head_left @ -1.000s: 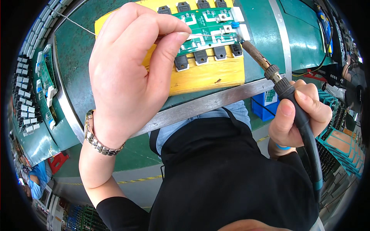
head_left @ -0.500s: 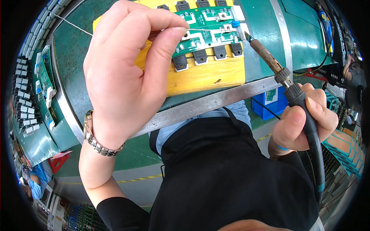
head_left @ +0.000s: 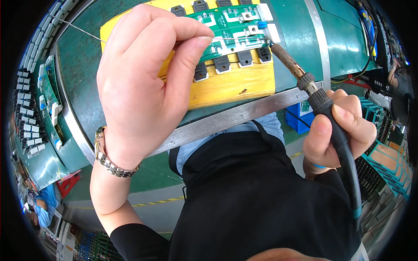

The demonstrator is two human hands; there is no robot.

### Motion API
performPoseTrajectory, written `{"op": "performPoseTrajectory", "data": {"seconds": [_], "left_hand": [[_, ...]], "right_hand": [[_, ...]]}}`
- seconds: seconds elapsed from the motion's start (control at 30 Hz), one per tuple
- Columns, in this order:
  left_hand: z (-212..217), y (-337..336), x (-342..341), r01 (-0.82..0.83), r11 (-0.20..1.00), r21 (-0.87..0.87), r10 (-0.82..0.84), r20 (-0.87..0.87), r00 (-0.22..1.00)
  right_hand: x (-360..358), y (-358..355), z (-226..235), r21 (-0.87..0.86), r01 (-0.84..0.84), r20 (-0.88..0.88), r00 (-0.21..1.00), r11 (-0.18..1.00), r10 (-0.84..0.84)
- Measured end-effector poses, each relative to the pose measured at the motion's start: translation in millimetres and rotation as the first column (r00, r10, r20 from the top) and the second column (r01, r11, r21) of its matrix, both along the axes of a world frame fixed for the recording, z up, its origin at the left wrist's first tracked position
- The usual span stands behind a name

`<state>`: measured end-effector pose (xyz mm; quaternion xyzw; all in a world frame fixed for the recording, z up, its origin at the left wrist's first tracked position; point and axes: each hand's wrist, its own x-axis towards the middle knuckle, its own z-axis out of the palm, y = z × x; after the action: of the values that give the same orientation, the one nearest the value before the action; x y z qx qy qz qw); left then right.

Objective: The person aligns electronic components onto a circuit board, solders them using a soldering iron and solder wire, sets the finished board aside, and retrieves more components from a tray.

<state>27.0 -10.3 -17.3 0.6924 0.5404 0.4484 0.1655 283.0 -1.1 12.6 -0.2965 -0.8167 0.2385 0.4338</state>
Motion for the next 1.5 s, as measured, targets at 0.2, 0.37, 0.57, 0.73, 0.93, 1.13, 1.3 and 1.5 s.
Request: {"op": "performPoseTrajectory", "data": {"seconds": [0.2,0.37,0.57,0.73,0.93,1.13,1.3,1.5], "left_hand": [[-2,-1,1,0.079,0.995,0.057,-0.089,0.194,0.977],[-6,-3,3,-0.098,0.993,0.064,0.093,0.072,0.993],[-3,1,-1,-0.047,0.997,0.066,0.044,0.046,0.998],[16,2,-6,0.008,1.0,0.01,-0.007,-0.11,0.994],[25,5,-2,-0.086,0.996,0.022,0.086,0.012,0.996],[18,1,-9,-0.055,0.998,0.008,0.055,0.024,0.998],[17,1,-9,0.264,0.955,0.133,-0.219,-0.281,0.934],[11,2,0,0.395,0.882,0.255,-0.247,-0.463,0.851]], "right_hand": [[0,-1,5,0.009,0.002,0.086,0.996,1.0,-0.002],[-1,-1,2,0.092,0.049,0.058,0.997,0.995,-0.054],[-4,0,0,0.146,0.106,0.033,0.993,0.984,-0.111],[13,21,0,0.261,0.252,-0.149,0.964,0.932,-0.219],[13,71,10,0.095,0.332,-0.266,0.917,0.939,-0.297],[5,120,-3,0.403,0.192,0.273,0.908,0.895,-0.317],[4,108,-17,0.209,0.412,0.005,0.907,0.887,-0.422],[11,79,-3,0.141,0.173,-0.062,0.984,0.975,-0.165]]}}
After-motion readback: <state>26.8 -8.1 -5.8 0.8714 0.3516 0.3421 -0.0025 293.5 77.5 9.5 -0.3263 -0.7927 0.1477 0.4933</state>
